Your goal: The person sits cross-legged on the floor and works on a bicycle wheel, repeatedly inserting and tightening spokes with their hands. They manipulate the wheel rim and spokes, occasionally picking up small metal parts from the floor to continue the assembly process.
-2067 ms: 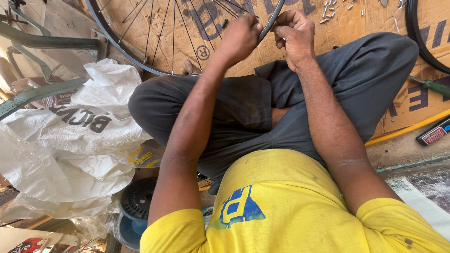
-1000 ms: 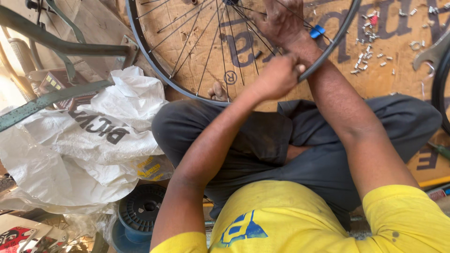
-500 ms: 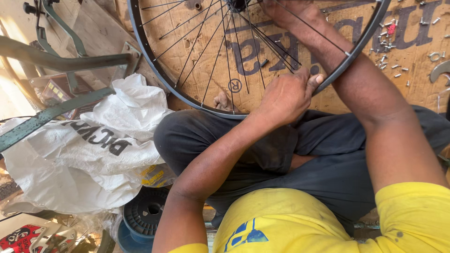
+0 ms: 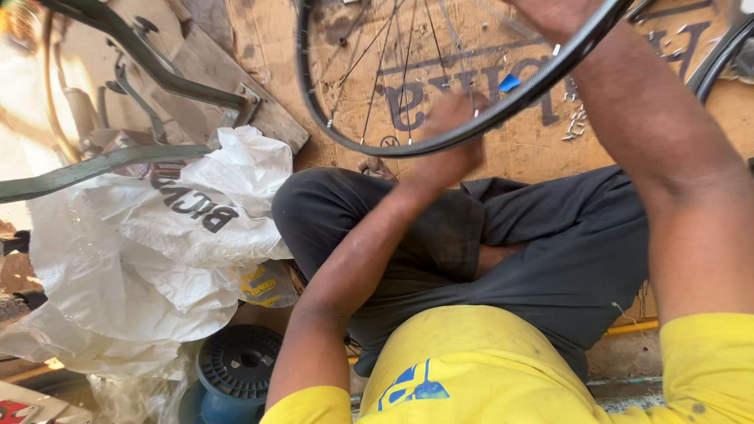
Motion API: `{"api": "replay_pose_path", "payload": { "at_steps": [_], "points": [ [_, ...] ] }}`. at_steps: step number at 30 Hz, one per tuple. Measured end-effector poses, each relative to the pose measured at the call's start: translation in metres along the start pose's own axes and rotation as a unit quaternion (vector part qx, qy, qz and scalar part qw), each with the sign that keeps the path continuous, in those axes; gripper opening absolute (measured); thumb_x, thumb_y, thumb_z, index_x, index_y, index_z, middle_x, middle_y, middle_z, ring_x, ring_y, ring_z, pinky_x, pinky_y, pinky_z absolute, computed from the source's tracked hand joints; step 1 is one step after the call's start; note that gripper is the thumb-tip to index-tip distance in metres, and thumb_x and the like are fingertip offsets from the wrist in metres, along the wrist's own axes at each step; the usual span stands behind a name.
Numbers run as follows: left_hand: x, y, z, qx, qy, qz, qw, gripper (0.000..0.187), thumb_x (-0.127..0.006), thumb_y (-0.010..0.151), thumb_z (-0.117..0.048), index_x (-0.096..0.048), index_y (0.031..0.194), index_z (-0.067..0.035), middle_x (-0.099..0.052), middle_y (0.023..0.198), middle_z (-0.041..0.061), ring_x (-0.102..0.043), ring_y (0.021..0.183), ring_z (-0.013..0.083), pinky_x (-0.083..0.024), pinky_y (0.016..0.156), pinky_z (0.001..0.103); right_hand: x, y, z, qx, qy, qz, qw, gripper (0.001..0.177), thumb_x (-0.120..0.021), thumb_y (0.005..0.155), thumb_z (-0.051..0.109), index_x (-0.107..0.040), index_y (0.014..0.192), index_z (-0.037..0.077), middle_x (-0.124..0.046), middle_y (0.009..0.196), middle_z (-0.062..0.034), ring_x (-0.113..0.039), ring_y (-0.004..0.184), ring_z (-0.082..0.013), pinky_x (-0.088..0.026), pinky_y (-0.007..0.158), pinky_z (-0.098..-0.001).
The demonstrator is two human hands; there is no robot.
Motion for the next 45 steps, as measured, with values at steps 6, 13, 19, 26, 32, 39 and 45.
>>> {"api": "replay_pose_path", "payload": {
  "at_steps": [6, 13, 19, 26, 32, 39, 45],
  "points": [
    [0.057, 0.056, 0.067, 0.033, -0.062, -0.152, 0.986, 0.037, -0.068, 0.107, -0.027, -0.055, 0.137, -0.011, -0.064, 0.134, 0.013, -0.063, 0.133, 0.0288, -0.053, 0.115, 0.044, 0.107, -0.066, 0.020, -0.136, 0.088, -0.074, 0.984, 0.003, -0.064, 0.104, 0.012, -0.064, 0.105, 0.009, -0.055, 0.082, -0.0034, -0.055, 0.069, -0.0139, -0.047, 0.062, -0.0291],
    [0.038, 0.085, 0.055, 0.020, -0.548, -0.021, 0.836, 0.068, -0.057, 0.110, -0.048, -0.036, 0.166, -0.017, -0.054, 0.155, 0.017, -0.051, 0.147, 0.0333, -0.038, 0.130, 0.053, 0.137, -0.100, 0.027, -0.211, 0.133, -0.122, 0.961, 0.006, -0.065, 0.104, 0.012, -0.064, 0.108, 0.008, -0.057, 0.088, -0.0051, -0.057, 0.075, -0.0152, -0.048, 0.066, -0.0299],
    [0.010, 0.073, 0.077, 0.138, -0.717, 0.026, 0.683, 0.070, -0.044, 0.114, -0.062, -0.033, 0.163, -0.014, -0.055, 0.151, 0.025, -0.058, 0.134, 0.0377, -0.044, 0.119, 0.060, 0.100, -0.085, 0.026, -0.237, 0.163, -0.102, 0.952, 0.009, -0.065, 0.104, 0.012, -0.065, 0.111, 0.007, -0.058, 0.093, -0.0065, -0.059, 0.079, -0.0164, -0.050, 0.070, -0.0305],
    [-0.018, 0.070, 0.119, 0.249, -0.710, -0.011, 0.658, 0.083, -0.036, 0.105, -0.072, -0.030, 0.165, -0.014, -0.050, 0.156, 0.027, -0.059, 0.136, 0.0385, -0.054, 0.106, 0.063, 0.046, -0.045, 0.008, -0.245, 0.173, -0.078, 0.951, 0.012, -0.066, 0.104, 0.013, -0.065, 0.114, 0.006, -0.060, 0.098, -0.0082, -0.061, 0.085, -0.0178, -0.052, 0.075, -0.0312],
    [-0.033, 0.068, 0.154, 0.313, -0.697, -0.068, 0.642, 0.082, -0.036, 0.104, -0.070, -0.025, 0.165, -0.016, -0.050, 0.152, 0.029, -0.062, 0.129, 0.0367, -0.059, 0.100, 0.060, 0.019, -0.021, -0.017, -0.254, 0.177, -0.053, 0.949, 0.015, -0.066, 0.104, 0.013, -0.065, 0.117, 0.005, -0.062, 0.103, -0.0096, -0.063, 0.089, -0.0190, -0.054, 0.079, -0.0319],
    [-0.060, 0.045, 0.183, 0.364, -0.593, -0.048, 0.716, 0.073, -0.054, 0.105, -0.051, -0.038, 0.157, -0.003, -0.064, 0.134, 0.025, -0.069, 0.120, 0.0337, -0.064, 0.093, 0.049, -0.003, -0.017, -0.015, -0.247, 0.200, -0.023, 0.948, 0.019, -0.067, 0.104, 0.013, -0.066, 0.120, 0.003, -0.064, 0.109, -0.0113, -0.065, 0.094, -0.0203, -0.056, 0.083, -0.0326],
    [-0.053, 0.042, 0.192, 0.374, -0.267, -0.046, 0.887, 0.057, -0.067, 0.102, -0.032, -0.052, 0.147, 0.001, -0.070, 0.127, 0.018, -0.072, 0.116, 0.0264, -0.063, 0.098, 0.040, -0.030, -0.023, 0.004, -0.236, 0.216, 0.007, 0.947, 0.022, -0.067, 0.104, 0.014, -0.066, 0.123, 0.002, -0.065, 0.114, -0.0127, -0.066, 0.099, -0.0215, -0.057, 0.087, -0.0332]
  ]
}}
Point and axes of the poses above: each hand's wrist, its own y-axis towards the middle knuckle, its own x-axis out of the back of the hand, z = x × y, the point moved 7 cm from there along y, towards the middle knuckle
